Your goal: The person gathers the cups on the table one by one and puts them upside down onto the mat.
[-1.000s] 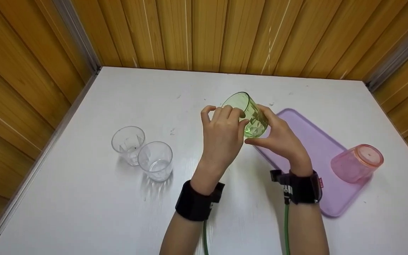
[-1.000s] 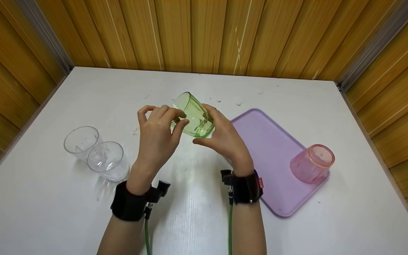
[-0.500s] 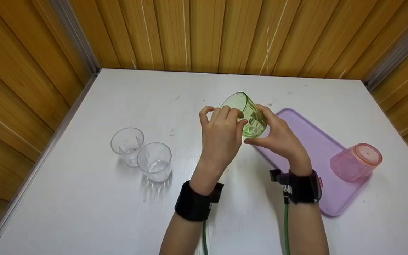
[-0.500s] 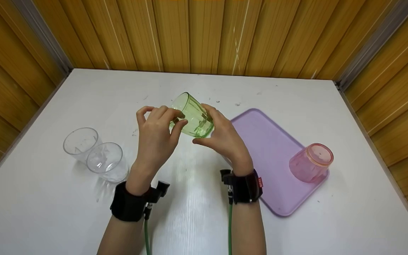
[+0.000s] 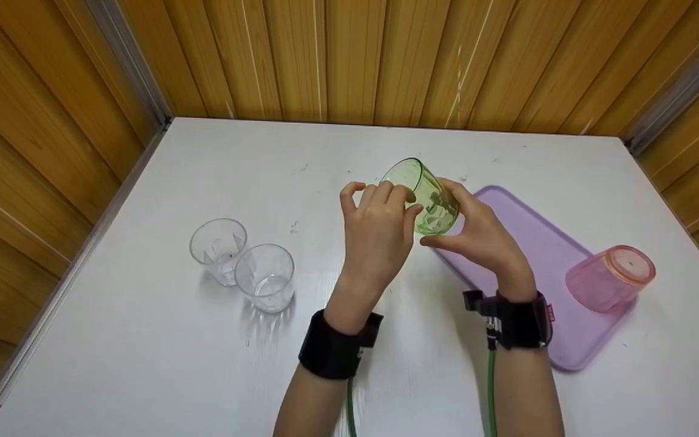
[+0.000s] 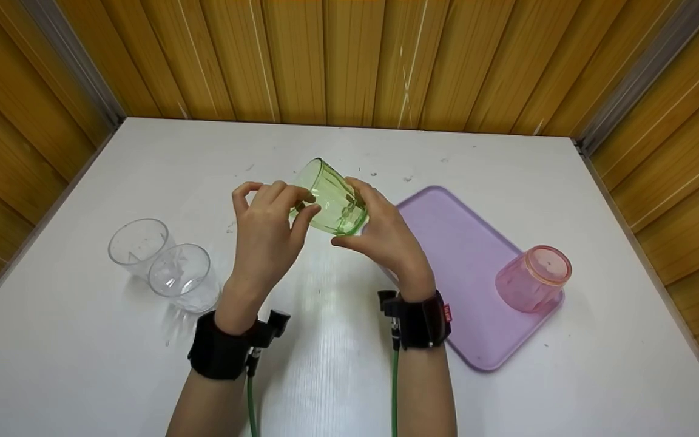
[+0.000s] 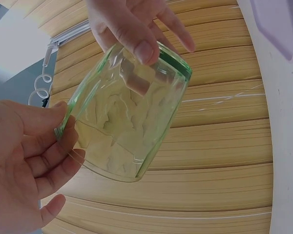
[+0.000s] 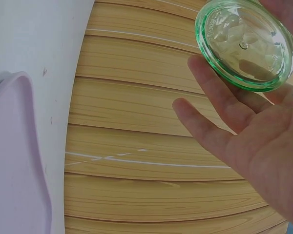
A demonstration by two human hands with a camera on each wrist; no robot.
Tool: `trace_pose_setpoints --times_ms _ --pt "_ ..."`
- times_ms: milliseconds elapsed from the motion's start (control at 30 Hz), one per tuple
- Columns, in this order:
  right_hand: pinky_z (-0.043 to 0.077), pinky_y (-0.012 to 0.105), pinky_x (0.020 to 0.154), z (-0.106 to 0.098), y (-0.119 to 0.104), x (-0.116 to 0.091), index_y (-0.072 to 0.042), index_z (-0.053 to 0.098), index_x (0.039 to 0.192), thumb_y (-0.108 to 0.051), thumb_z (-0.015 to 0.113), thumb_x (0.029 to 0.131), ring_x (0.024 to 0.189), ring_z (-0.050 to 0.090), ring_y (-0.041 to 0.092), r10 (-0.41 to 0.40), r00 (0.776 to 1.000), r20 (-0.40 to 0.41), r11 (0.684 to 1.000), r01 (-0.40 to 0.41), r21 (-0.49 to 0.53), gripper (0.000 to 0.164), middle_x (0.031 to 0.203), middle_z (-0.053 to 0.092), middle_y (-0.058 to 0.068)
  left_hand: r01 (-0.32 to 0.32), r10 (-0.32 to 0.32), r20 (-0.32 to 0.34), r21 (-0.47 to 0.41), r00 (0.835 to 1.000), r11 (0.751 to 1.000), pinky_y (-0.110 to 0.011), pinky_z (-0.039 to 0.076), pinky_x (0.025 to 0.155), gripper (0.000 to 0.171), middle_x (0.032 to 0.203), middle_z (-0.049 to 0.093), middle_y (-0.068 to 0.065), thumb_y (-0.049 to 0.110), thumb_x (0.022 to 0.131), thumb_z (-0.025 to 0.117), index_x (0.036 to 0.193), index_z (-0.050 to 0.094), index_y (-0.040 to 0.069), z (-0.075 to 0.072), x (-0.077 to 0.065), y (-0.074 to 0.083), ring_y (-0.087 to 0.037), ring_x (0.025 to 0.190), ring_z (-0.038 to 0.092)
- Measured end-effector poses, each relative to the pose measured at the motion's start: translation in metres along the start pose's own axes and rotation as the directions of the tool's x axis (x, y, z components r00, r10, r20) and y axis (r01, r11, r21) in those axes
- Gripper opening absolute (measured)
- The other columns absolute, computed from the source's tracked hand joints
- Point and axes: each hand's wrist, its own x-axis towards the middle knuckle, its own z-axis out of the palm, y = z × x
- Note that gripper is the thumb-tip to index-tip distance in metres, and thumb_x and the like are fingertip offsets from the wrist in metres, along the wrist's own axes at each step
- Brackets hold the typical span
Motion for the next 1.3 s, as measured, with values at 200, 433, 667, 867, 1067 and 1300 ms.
trace_pose_setpoints --times_ms 200,433,667,867,1067,1300 --pt "0.034 0.043 0.094 -0.0007 -0.0006 0.0003 -0.015 0.039 0.135 -0.016 0.082 0.064 0.113 0.047 0.021 -0.006 1.000 -0.006 1.000 0.006 -0.005 0.083 0.126 0.053 0.006 0.003 -0.003 -0.002 -0.010 1.000 1.000 -0.040 0.027 0.093 0.012 0.076 0.059 0.004 0.027 0.081 0.067 0.083 0.063 0.016 -0.0012 0.0007 0.0000 -0.014 0.077 0.058" --pt "0.034 0.043 0.094 -0.0005 -0.0001 0.0005 -0.016 0.039 0.135 -0.015 0.082 0.064 0.114 0.047 0.020 0.000 1.000 -0.005 1.000 0.000 -0.002 0.083 0.126 0.053 0.005 0.008 -0.008 0.003 -0.007 1.000 1.000 -0.040 0.027 0.093 0.012 0.077 0.060 0.004 0.027 0.080 0.067 0.083 0.063 0.015 -0.0005 0.0002 -0.0005 -0.014 0.077 0.058" --pt "0.034 0.042 0.094 0.0000 0.0004 0.0008 -0.015 0.038 0.136 -0.015 0.082 0.065 0.112 0.046 0.020 0.017 1.000 0.025 1.000 -0.017 -0.008 0.084 0.128 0.051 0.006 0.012 -0.012 0.020 0.024 1.000 1.000 -0.039 0.027 0.093 0.013 0.078 0.060 0.004 0.028 0.080 0.067 0.083 0.064 0.015 0.0004 -0.0003 0.0018 -0.014 0.078 0.058" --pt "0.035 0.041 0.093 0.0005 0.0011 0.0004 -0.016 0.038 0.136 -0.014 0.082 0.065 0.112 0.046 0.020 0.022 0.999 0.028 1.000 -0.022 -0.006 0.084 0.128 0.051 0.005 0.009 -0.010 0.019 0.030 1.000 1.000 -0.039 0.028 0.092 0.014 0.078 0.060 0.004 0.028 0.080 0.068 0.083 0.064 0.015 0.0008 -0.0007 0.0017 -0.014 0.078 0.058" --pt "0.033 0.042 0.096 0.0010 0.0018 0.0003 -0.016 0.038 0.136 -0.014 0.082 0.065 0.116 0.045 0.020 0.025 0.999 0.030 1.000 -0.025 0.001 0.083 0.127 0.052 0.005 0.016 -0.017 0.024 0.025 1.000 1.000 -0.039 0.027 0.093 0.013 0.077 0.060 0.004 0.027 0.080 0.068 0.082 0.063 0.015 0.0008 -0.0018 0.0007 -0.014 0.077 0.057" --pt "0.034 0.042 0.095 -0.0001 0.0000 -0.0002 -0.015 0.038 0.136 -0.012 0.082 0.064 0.115 0.045 0.020 0.010 1.000 0.016 1.000 -0.010 -0.004 0.084 0.128 0.051 0.006 0.022 -0.023 0.037 0.022 0.999 1.000 -0.040 0.027 0.093 0.013 0.077 0.060 0.004 0.028 0.081 0.067 0.083 0.063 0.015 0.0006 -0.0007 0.0011 -0.015 0.078 0.058"
